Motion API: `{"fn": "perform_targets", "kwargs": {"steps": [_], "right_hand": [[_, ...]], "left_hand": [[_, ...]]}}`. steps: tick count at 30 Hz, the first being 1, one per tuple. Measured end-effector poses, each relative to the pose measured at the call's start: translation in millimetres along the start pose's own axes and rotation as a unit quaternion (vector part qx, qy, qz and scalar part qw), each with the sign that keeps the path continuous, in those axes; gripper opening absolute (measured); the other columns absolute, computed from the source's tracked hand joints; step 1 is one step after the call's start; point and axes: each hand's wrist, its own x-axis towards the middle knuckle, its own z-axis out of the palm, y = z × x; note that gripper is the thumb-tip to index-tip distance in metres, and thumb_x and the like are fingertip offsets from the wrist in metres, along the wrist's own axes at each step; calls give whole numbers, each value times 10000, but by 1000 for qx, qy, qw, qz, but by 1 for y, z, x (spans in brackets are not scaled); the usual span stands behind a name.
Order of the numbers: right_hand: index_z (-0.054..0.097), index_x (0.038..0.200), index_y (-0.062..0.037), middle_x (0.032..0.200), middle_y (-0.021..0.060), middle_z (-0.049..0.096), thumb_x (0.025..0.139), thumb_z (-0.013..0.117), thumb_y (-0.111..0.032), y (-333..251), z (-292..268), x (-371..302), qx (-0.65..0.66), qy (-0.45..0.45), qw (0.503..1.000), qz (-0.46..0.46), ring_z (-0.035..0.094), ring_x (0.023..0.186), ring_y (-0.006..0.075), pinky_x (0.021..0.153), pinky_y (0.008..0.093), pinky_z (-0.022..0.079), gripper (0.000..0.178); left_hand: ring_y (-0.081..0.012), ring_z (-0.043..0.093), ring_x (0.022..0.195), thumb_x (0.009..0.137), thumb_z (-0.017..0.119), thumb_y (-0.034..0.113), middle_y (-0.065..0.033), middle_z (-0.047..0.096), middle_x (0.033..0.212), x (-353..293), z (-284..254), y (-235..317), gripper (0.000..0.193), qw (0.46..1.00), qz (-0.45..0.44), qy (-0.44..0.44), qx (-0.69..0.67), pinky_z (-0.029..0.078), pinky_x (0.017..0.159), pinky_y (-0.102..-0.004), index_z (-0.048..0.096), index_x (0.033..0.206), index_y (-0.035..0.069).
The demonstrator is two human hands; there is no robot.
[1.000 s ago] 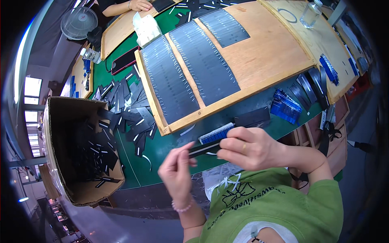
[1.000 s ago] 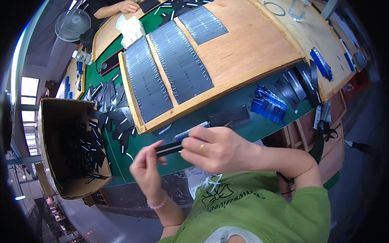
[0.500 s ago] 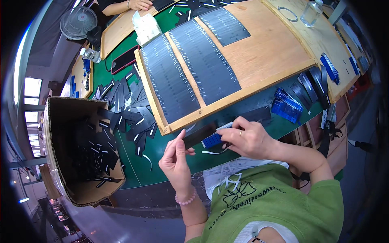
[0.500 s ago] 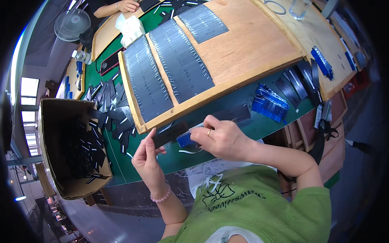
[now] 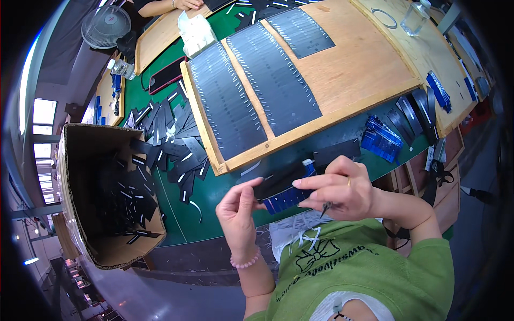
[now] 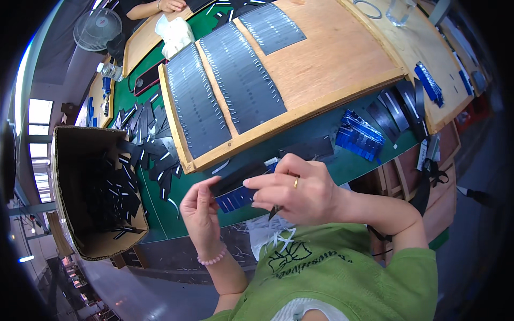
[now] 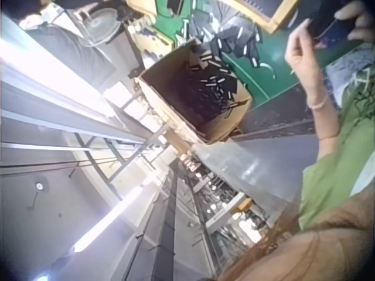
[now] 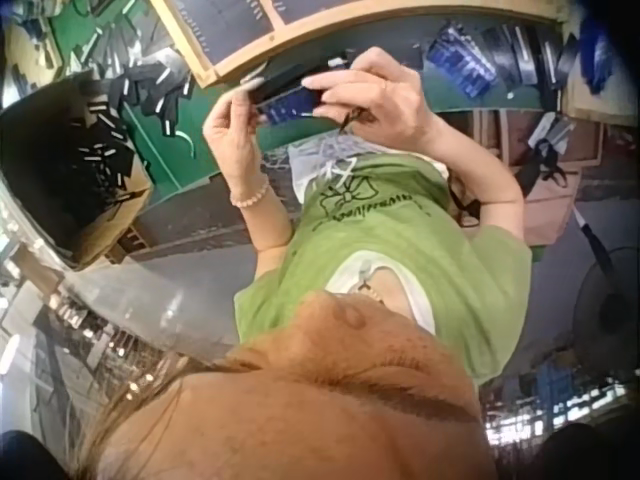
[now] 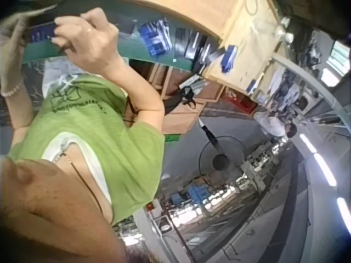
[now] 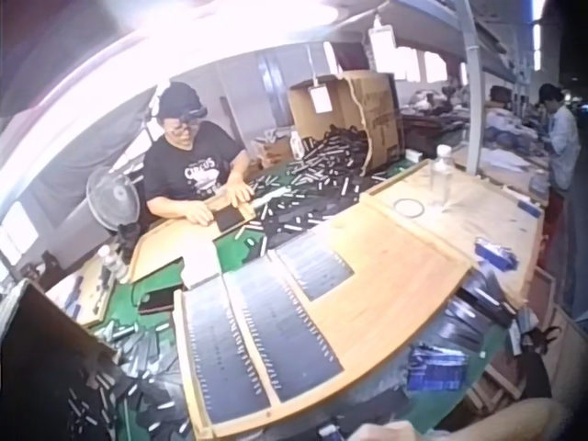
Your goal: The person peels adhesive backing from black strips and attaches the strips onto small blue solar cell components by hand.
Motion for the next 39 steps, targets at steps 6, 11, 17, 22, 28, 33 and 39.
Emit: {"fn": "perform_targets", "kwargs": {"steps": [6,11,17,22,28,33,39], "right_hand": [[498,917,-82,927,74,699,650,810,-130,4,2,-5,39,-10,997,64,457,606,167,533,254,389,413],[498,915,-82,929,75,698,652,810,-133,5,3,-5,43,-15,997,69,457,606,167,540,256,389,412],[498,919,-82,921,75,700,656,813,-149,3,1,-4,57,-12,995,78,448,609,162,550,255,387,416],[496,937,-78,906,67,703,663,818,-182,4,0,-1,88,-2,992,93,436,620,156,565,253,389,435],[543,944,-68,876,21,689,676,794,-192,3,-2,0,101,11,990,94,486,626,174,517,255,434,388],[490,948,-84,924,61,702,663,819,-201,4,-4,-3,90,-12,992,91,440,625,152,576,249,389,451],[493,959,-89,927,62,700,658,822,-180,6,-5,-5,81,-17,993,84,449,601,155,568,261,378,456]], "left_hand": [[-152,633,568,965,473,263,-64,578,661,-1,3,-2,392,996,-56,-63,-40,537,553,-222,608,1014,-103],[-156,640,579,963,474,267,-67,581,660,-2,3,-1,397,995,-61,-62,-42,542,555,-228,604,1016,-105],[-165,646,594,927,531,163,-144,646,773,-2,5,-2,278,991,-84,-80,-60,552,541,-235,592,1002,-97],[-160,637,585,864,601,43,-143,658,805,0,4,-8,168,980,-120,-102,-125,556,530,-251,605,988,-70],[-161,637,585,875,589,54,-149,657,813,2,5,-9,174,976,-123,-108,-142,555,527,-253,601,994,-72],[-159,636,584,873,595,60,-144,656,814,-1,5,-8,175,975,-126,-112,-145,553,525,-252,602,993,-67],[-151,632,580,837,627,24,-129,652,814,-1,9,-8,145,978,-114,-105,-141,549,520,-250,603,959,-49]]}}
